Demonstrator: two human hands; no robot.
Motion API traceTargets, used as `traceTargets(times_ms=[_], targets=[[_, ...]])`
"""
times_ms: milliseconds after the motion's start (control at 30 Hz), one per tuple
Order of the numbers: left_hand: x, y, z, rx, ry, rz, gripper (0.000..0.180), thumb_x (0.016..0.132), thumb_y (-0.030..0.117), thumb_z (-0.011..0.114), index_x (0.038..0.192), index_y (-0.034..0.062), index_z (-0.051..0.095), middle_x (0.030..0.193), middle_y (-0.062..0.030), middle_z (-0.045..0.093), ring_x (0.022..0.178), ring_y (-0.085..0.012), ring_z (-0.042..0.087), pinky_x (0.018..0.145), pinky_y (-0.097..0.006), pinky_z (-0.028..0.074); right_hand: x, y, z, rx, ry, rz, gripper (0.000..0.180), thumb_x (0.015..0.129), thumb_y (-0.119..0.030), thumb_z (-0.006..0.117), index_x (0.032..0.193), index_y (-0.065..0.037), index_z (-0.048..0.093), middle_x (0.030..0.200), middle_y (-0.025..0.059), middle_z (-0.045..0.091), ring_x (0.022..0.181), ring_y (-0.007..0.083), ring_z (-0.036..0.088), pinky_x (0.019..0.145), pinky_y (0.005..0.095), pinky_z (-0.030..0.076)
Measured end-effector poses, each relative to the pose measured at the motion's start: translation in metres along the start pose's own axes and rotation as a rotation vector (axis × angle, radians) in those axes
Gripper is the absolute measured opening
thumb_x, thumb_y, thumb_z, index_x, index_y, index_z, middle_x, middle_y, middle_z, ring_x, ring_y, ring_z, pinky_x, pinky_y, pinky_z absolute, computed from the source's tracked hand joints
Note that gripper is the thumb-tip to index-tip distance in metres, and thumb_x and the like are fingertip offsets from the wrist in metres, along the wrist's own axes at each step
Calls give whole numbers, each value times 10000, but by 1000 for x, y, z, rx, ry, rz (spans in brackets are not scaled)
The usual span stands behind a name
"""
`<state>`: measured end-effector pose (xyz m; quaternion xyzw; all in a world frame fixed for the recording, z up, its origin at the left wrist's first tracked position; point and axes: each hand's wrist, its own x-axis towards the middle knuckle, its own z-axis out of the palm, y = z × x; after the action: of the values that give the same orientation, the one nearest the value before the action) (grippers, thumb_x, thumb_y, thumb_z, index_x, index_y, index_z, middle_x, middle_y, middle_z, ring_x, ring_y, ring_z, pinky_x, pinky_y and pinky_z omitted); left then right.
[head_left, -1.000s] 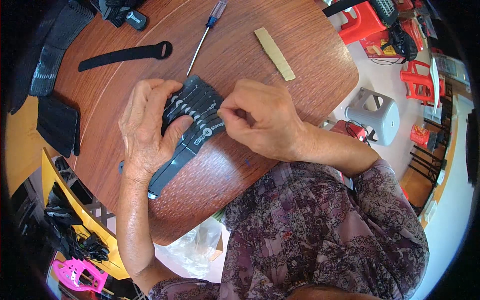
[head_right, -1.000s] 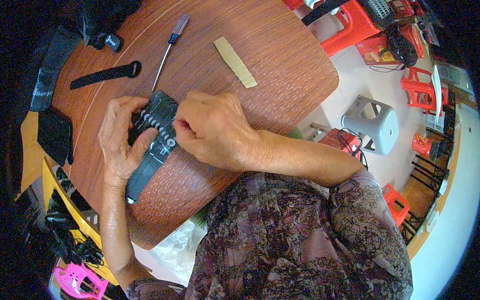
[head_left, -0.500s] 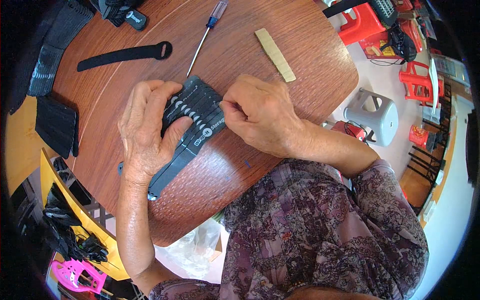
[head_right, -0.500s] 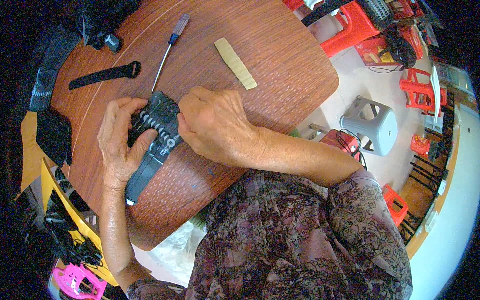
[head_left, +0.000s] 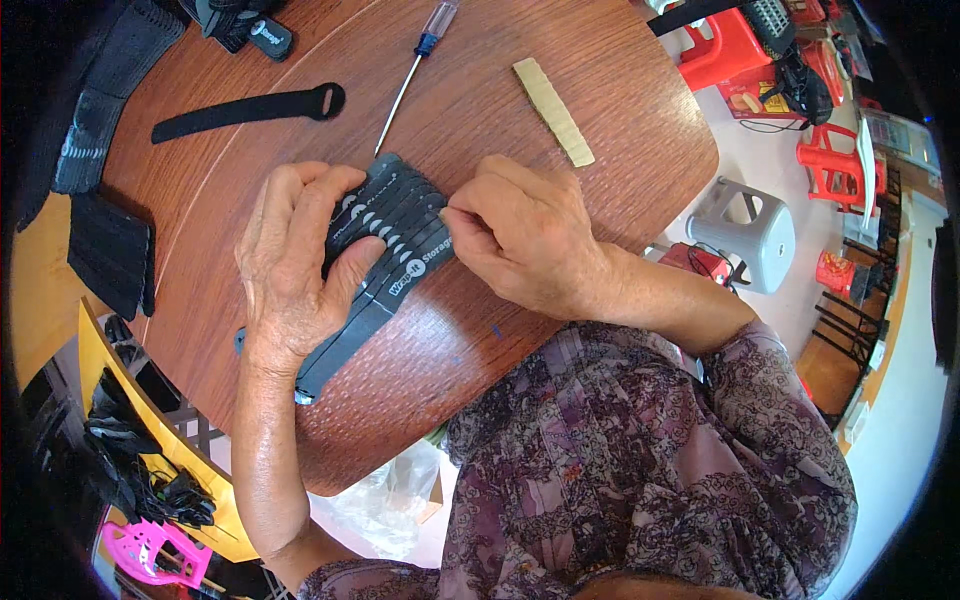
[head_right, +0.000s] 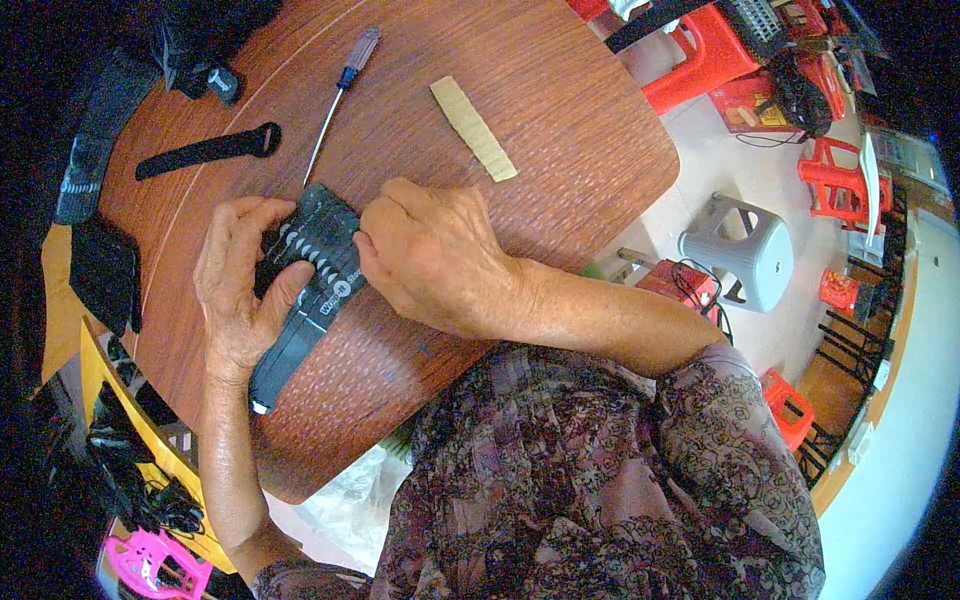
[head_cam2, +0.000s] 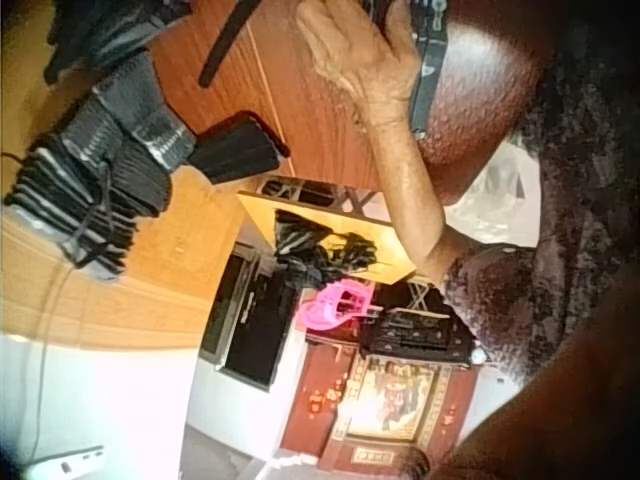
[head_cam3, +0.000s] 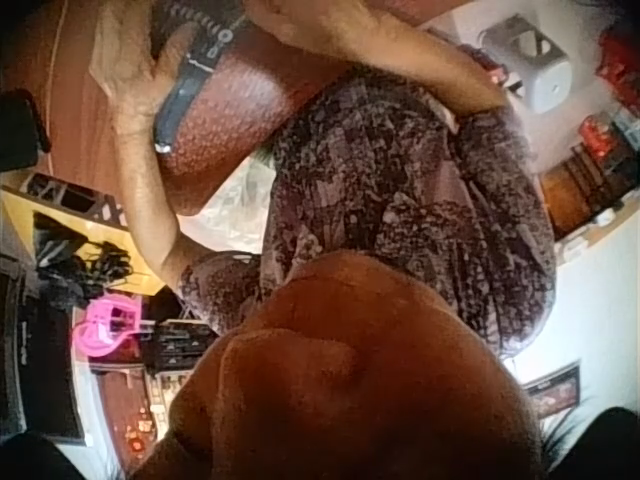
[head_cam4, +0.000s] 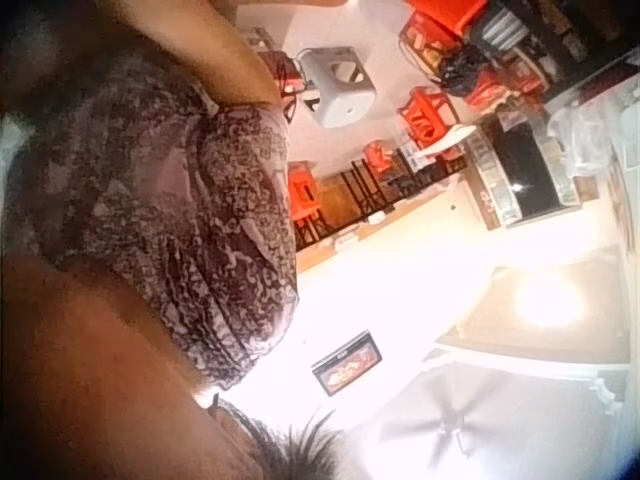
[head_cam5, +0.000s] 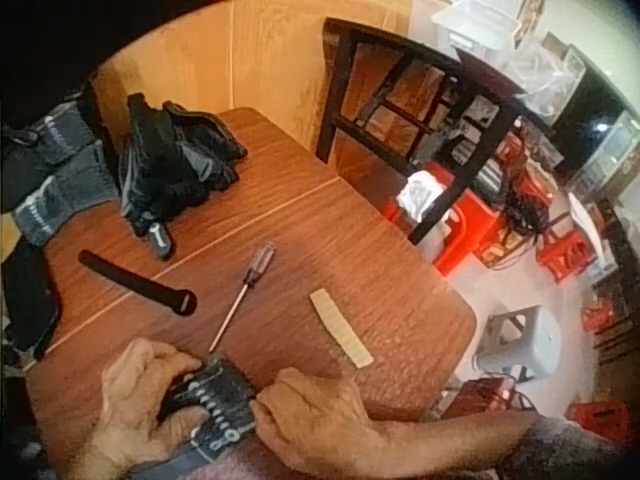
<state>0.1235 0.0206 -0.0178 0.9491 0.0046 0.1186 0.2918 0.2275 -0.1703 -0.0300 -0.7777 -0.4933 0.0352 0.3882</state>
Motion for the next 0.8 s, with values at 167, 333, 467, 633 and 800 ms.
traceTargets(times_ms=[167, 333, 467, 633, 800], targets=[[0, 1, -1, -14, -4, -19, 407, 724, 232, 693, 1064, 37, 581, 1018, -142, 545, 848, -294, 568, 680, -336, 463, 0, -1, 1, 8, 15, -11, 131, 713, -16, 668, 749, -48, 547, 659, 77, 503, 543, 248, 541, 453, 345, 412], [1, 4, 0, -27, -10, -53, 431, 674, 203, 721, 1054, 60, 579, 993, -134, 525, 857, -309, 572, 715, -369, 473, -1, 2, 3, -46, 14, -69, 144, 710, -16, 676, 769, -45, 548, 658, 76, 499, 530, 238, 537, 451, 334, 412], [1, 3, 0, -31, -4, -48, 436, 674, 202, 723, 1058, 58, 577, 998, -132, 527, 858, -306, 573, 712, -369, 476, -1, 3, 3, 7, 64, -78, 155, 702, -4, 680, 773, -37, 546, 653, 73, 493, 522, 232, 534, 442, 329, 407], [0, 3, -1, -36, -16, -62, 440, 675, 211, 725, 1060, 57, 578, 1002, -131, 528, 860, -302, 575, 711, -367, 478, 0, 4, 3, 46, 91, -165, 169, 688, 16, 682, 787, -25, 551, 655, 73, 496, 517, 224, 528, 430, 320, 404], [1, 4, 0, -39, -27, -71, 442, 677, 216, 726, 1063, 58, 580, 1005, -129, 529, 861, -299, 576, 714, -368, 479, -1, 5, 2, 1, 76, -156, 172, 681, 14, 686, 788, -20, 556, 666, 77, 500, 523, 223, 532, 435, 318, 412]])
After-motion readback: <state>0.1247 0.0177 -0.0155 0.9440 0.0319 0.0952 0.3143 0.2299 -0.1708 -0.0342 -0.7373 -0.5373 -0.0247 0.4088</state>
